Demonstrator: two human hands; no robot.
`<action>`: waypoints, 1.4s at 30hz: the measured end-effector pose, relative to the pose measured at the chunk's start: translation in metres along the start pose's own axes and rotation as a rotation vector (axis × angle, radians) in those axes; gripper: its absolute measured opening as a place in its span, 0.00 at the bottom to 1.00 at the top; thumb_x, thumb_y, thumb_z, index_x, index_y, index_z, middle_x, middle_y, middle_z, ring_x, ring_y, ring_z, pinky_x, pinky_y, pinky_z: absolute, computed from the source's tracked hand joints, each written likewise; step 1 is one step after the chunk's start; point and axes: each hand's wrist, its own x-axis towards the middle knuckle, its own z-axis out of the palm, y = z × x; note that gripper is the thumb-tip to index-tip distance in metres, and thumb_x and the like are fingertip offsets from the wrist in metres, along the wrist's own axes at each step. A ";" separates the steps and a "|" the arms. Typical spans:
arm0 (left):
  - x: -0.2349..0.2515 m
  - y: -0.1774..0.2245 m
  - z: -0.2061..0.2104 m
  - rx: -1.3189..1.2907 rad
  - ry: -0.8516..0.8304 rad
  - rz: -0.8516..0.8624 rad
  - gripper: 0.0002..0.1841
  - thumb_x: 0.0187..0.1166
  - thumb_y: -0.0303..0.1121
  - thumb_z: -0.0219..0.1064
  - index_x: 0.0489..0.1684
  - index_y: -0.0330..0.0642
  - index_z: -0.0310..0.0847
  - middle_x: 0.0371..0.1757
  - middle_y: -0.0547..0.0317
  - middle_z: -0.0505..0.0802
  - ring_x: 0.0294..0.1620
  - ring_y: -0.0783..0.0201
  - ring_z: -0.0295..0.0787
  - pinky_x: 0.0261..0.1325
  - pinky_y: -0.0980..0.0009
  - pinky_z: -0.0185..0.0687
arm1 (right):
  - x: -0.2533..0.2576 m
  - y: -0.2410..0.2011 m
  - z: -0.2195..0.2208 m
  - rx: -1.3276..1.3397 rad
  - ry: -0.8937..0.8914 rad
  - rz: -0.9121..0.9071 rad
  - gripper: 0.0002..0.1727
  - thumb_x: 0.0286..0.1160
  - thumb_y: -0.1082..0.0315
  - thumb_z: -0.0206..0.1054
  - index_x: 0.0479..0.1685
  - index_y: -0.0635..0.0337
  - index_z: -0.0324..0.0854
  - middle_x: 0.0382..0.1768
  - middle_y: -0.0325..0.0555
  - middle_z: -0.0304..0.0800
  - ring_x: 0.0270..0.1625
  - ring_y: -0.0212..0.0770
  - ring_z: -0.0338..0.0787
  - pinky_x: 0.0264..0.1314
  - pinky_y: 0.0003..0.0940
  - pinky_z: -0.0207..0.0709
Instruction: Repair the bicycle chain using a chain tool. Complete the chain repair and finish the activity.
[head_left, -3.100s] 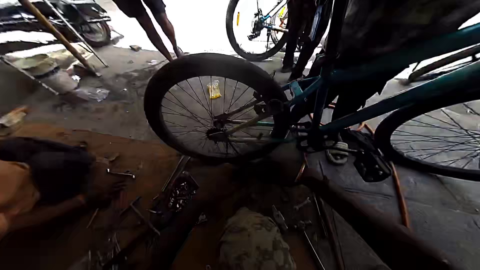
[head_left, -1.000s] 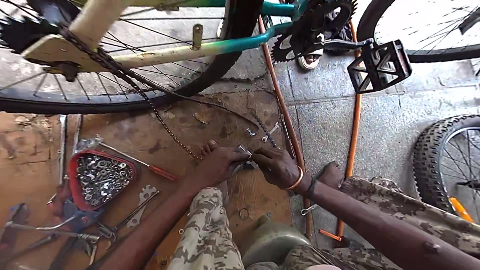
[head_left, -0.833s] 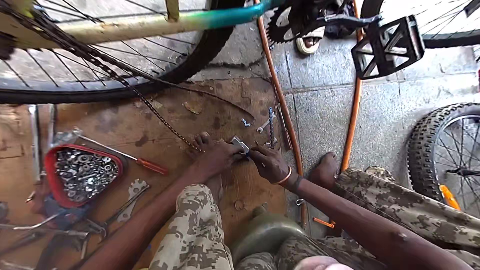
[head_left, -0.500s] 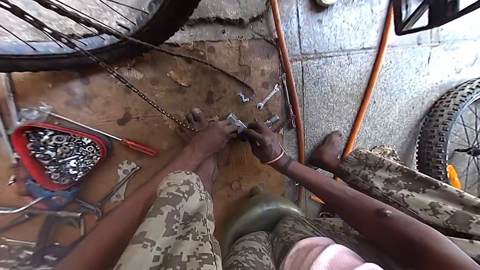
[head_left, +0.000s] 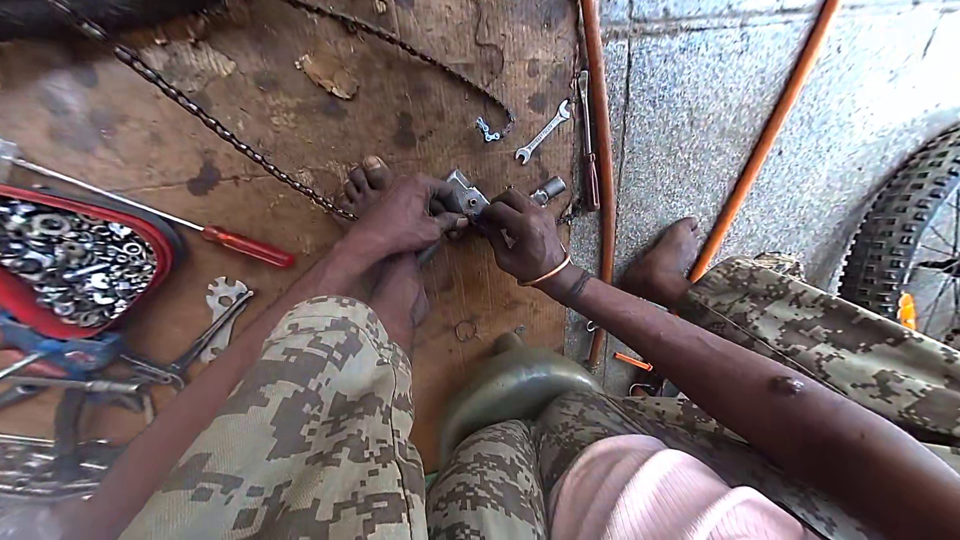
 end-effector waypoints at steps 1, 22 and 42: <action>0.000 0.002 -0.001 -0.021 -0.012 -0.013 0.05 0.81 0.36 0.73 0.42 0.47 0.91 0.31 0.65 0.95 0.27 0.73 0.90 0.37 0.73 0.88 | 0.000 -0.001 0.001 -0.010 0.012 0.003 0.07 0.71 0.66 0.72 0.41 0.59 0.91 0.42 0.50 0.91 0.45 0.48 0.91 0.46 0.44 0.86; 0.003 0.004 0.000 -0.110 -0.032 -0.097 0.05 0.82 0.38 0.72 0.41 0.49 0.90 0.30 0.66 0.95 0.28 0.72 0.91 0.38 0.73 0.90 | 0.000 0.017 -0.001 0.012 0.042 -0.140 0.08 0.76 0.70 0.71 0.46 0.61 0.93 0.45 0.54 0.92 0.49 0.48 0.92 0.53 0.41 0.86; -0.007 0.011 0.015 0.025 0.053 -0.206 0.07 0.84 0.43 0.69 0.42 0.54 0.91 0.33 0.67 0.95 0.33 0.70 0.92 0.44 0.64 0.90 | 0.033 0.036 -0.028 0.035 -0.301 -0.373 0.11 0.79 0.74 0.62 0.48 0.59 0.92 0.47 0.51 0.92 0.52 0.50 0.90 0.56 0.43 0.85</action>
